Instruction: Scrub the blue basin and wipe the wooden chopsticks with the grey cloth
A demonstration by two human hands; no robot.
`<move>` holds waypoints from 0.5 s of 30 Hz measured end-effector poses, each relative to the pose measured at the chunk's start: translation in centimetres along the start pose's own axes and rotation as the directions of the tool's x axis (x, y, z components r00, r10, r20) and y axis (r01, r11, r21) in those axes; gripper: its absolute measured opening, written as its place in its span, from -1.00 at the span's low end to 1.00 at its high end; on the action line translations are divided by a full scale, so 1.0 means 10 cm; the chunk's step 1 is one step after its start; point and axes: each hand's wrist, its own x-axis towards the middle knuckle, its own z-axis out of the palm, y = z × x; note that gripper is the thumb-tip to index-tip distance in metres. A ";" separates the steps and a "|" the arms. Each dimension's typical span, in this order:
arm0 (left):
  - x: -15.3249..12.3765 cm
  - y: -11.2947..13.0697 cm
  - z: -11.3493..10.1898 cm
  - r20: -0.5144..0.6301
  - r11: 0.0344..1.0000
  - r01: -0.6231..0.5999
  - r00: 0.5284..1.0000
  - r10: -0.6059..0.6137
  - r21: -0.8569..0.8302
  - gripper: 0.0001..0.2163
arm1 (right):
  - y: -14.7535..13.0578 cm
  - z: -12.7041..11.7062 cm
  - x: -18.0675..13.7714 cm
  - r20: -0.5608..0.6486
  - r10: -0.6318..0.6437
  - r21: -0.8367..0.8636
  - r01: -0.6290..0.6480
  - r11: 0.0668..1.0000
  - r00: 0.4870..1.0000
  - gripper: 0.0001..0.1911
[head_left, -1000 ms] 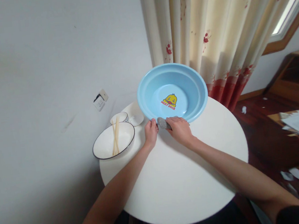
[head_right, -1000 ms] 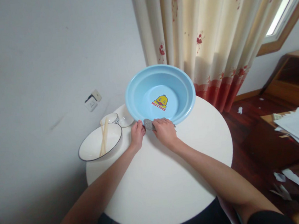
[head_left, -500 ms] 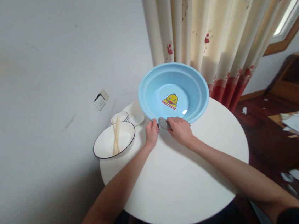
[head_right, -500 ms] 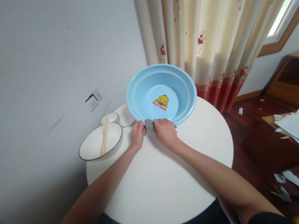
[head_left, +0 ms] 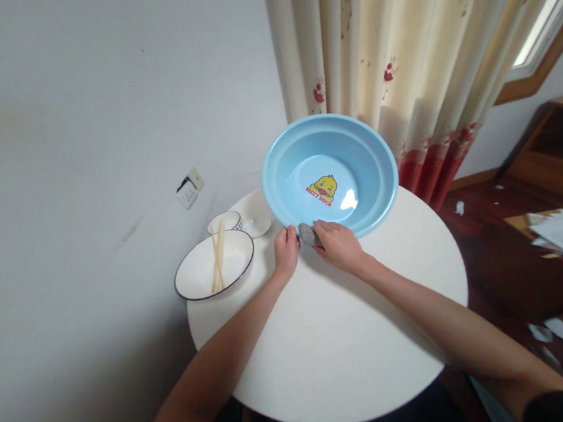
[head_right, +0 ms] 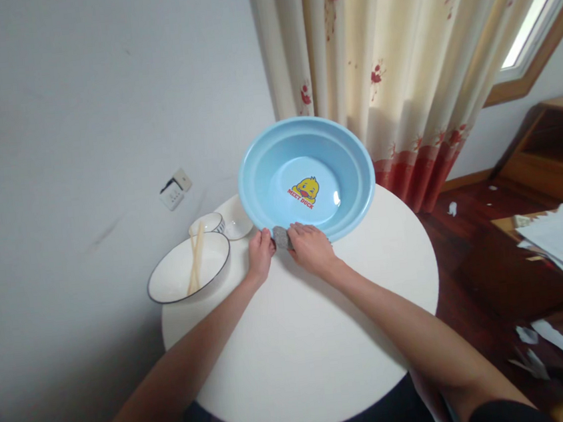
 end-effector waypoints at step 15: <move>0.10 0.08 -0.04 0.034 0.999 -0.039 0.999 0.038 0.036 -0.44 | -0.01 0.10 0.00 -0.039 0.049 0.023 -0.048 0.999 0.998 -0.61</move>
